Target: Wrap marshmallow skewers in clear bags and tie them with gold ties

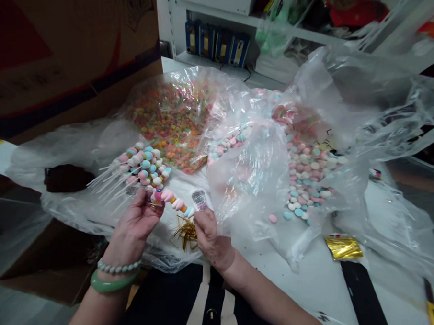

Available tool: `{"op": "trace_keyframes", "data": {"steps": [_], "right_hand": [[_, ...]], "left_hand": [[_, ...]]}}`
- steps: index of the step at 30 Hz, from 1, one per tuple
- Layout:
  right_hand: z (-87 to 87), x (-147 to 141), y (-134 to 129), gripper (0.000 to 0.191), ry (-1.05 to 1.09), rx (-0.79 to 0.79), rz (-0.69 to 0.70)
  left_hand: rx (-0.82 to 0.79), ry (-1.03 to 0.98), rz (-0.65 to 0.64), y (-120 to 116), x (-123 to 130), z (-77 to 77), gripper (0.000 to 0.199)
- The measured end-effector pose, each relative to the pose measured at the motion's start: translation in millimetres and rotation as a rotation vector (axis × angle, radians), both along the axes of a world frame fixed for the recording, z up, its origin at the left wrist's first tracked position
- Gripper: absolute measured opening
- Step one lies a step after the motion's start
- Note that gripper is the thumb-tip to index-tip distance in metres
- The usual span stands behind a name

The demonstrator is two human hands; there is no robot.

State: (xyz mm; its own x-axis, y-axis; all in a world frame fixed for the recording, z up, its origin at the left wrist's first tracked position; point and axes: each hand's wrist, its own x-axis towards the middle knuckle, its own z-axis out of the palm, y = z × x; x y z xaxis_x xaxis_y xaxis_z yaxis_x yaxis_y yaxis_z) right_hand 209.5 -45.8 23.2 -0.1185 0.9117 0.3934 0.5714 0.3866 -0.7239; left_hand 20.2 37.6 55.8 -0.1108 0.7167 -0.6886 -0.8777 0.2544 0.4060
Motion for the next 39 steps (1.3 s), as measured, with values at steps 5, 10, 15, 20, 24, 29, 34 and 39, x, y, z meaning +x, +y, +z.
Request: {"op": "trace_keyframes", "data": {"steps": [5, 10, 15, 20, 24, 29, 34, 39], "right_hand": [[7.2, 1.2, -5.8, 0.026, -0.384, 0.177, -0.037], [6.1, -0.9, -4.5, 0.027, -0.335, 0.198, 0.003], [3.9, 2.1, 3.6, 0.021, 0.061, -0.088, 0.091], [7.0, 0.2, 9.9, 0.009, 0.429, -0.507, 0.016], [8.4, -0.7, 12.4, 0.006, 0.574, -0.737, -0.002], [-0.8, -1.8, 14.4, 0.012, 0.785, -1.057, -0.008], [-6.7, -5.8, 14.4, 0.018, 0.828, -1.164, -0.057], [-9.5, -9.2, 14.4, 0.012, 0.787, -1.004, -0.081]], "left_hand": [[0.046, 0.098, 0.070, 0.1, 6.3, 5.4, 0.013], [0.239, 0.386, 0.106, -3.6, 9.0, -13.5, 0.015], [0.238, 0.490, 0.008, -6.8, 3.5, -24.6, 0.025], [0.224, 0.537, 0.066, -3.4, 0.2, -26.5, 0.021], [0.212, 0.551, -0.008, -4.0, 1.5, -27.4, 0.024], [0.208, 0.567, -0.077, -10.2, 4.0, -31.8, 0.029], [0.239, 0.588, -0.147, -16.6, 10.2, -38.3, 0.037], [0.241, 0.495, -0.194, -17.8, 14.3, -36.7, 0.035]]}}
